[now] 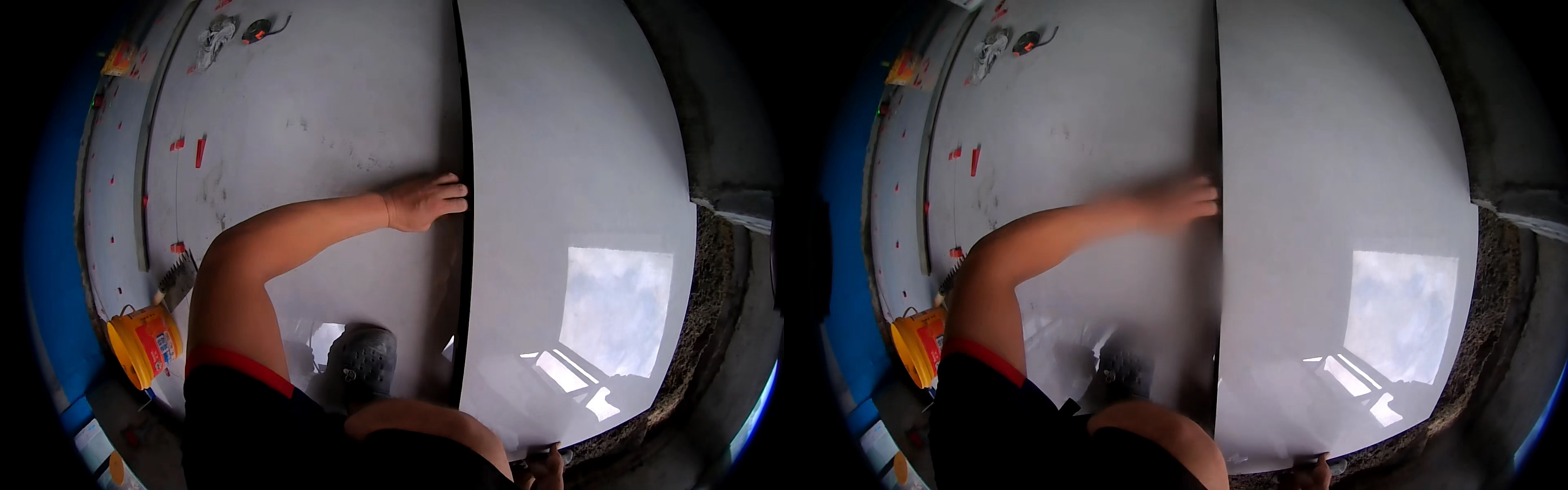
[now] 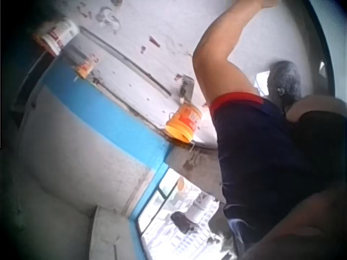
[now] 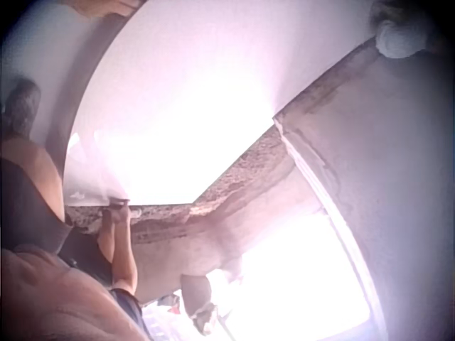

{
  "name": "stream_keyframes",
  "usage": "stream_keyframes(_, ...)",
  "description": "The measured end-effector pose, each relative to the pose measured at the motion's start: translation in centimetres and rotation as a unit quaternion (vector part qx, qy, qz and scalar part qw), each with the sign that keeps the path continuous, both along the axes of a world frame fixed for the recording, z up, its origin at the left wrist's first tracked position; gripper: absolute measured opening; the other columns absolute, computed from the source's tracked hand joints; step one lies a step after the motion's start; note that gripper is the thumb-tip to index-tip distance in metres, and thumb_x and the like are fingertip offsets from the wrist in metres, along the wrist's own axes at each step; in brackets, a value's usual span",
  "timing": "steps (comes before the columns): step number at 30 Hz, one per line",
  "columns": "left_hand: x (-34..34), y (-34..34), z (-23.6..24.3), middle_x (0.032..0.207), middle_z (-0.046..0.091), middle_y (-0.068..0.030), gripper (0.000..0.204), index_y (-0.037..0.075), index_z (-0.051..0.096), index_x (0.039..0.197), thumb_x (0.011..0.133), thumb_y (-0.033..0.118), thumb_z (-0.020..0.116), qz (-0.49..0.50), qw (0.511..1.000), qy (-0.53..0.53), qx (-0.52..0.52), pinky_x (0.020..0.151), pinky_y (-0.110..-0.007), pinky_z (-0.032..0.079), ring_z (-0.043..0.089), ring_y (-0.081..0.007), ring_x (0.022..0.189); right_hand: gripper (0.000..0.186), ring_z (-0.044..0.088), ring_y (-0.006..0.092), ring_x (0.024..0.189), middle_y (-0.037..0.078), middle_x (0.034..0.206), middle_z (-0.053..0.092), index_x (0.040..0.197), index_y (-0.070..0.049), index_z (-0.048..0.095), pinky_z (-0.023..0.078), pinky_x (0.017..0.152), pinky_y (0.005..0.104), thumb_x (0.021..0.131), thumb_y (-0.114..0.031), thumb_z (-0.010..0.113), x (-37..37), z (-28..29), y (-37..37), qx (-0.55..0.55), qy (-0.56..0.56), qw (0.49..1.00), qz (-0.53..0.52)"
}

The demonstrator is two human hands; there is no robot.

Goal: The person applies mortar to a large floor tile using a trowel, positions the tile on the floor, and uses a float to press it down.

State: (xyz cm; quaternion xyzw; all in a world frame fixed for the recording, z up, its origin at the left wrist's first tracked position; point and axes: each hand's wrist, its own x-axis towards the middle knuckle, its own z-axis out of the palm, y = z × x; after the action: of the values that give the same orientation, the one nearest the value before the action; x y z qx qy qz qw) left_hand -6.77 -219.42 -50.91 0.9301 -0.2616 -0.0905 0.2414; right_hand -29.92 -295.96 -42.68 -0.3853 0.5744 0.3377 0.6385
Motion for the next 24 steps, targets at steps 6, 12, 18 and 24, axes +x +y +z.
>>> stream_keyframes(6,-7.8,0.6,-1.3,0.121,0.056,-0.0078,0.036,0.007,0.059,0.118,0.085,0.012,0.071,0.221,0.959,-0.172,-0.038,0.098,-0.042,0.044,0.052,-0.0285,0.111,0.068,0.044,0.0312,0.133,0.010,0.148,0.044,0.148,-0.014,0.040,0.035,0.112,0.0524,0.098,-0.059,0.049,0.2,-2.0,-0.4,0.018,0.000,1.000,-0.005)
stream_keyframes(12,-10.6,-2.3,1.4,0.101,0.057,-0.0074,0.029,0.008,0.058,0.099,0.084,0.026,0.075,0.306,0.943,-0.113,-0.071,0.088,-0.040,0.045,0.053,-0.0283,0.098,0.069,0.045,0.0314,0.132,0.010,0.149,0.043,0.148,-0.013,0.040,0.035,0.112,0.0532,0.097,-0.059,0.050,0.4,-1.0,1.4,-0.005,-0.008,1.000,0.001)
stream_keyframes(18,-7.8,-5.4,1.7,0.079,0.053,-0.0046,0.045,0.009,0.054,0.075,0.081,0.047,0.077,0.283,0.945,-0.098,-0.134,0.075,-0.039,0.044,0.052,-0.0250,0.079,0.075,0.053,0.0352,0.119,0.016,0.136,0.051,0.142,-0.005,0.043,0.044,0.103,0.0533,0.094,-0.062,0.055,-1.0,-1.6,-0.3,-0.142,0.067,0.987,0.017)
stream_keyframes(24,-4.8,-7.4,0.2,0.065,0.045,-0.0016,0.061,0.012,0.046,0.058,0.075,0.063,0.075,0.259,0.952,-0.136,-0.088,0.068,-0.037,0.038,0.047,-0.0216,0.069,0.056,0.053,0.0329,0.122,0.013,0.138,0.053,0.138,-0.007,0.048,0.047,0.103,0.0535,0.099,-0.045,0.059,1.1,-0.2,4.5,-0.186,0.025,0.982,-0.013)
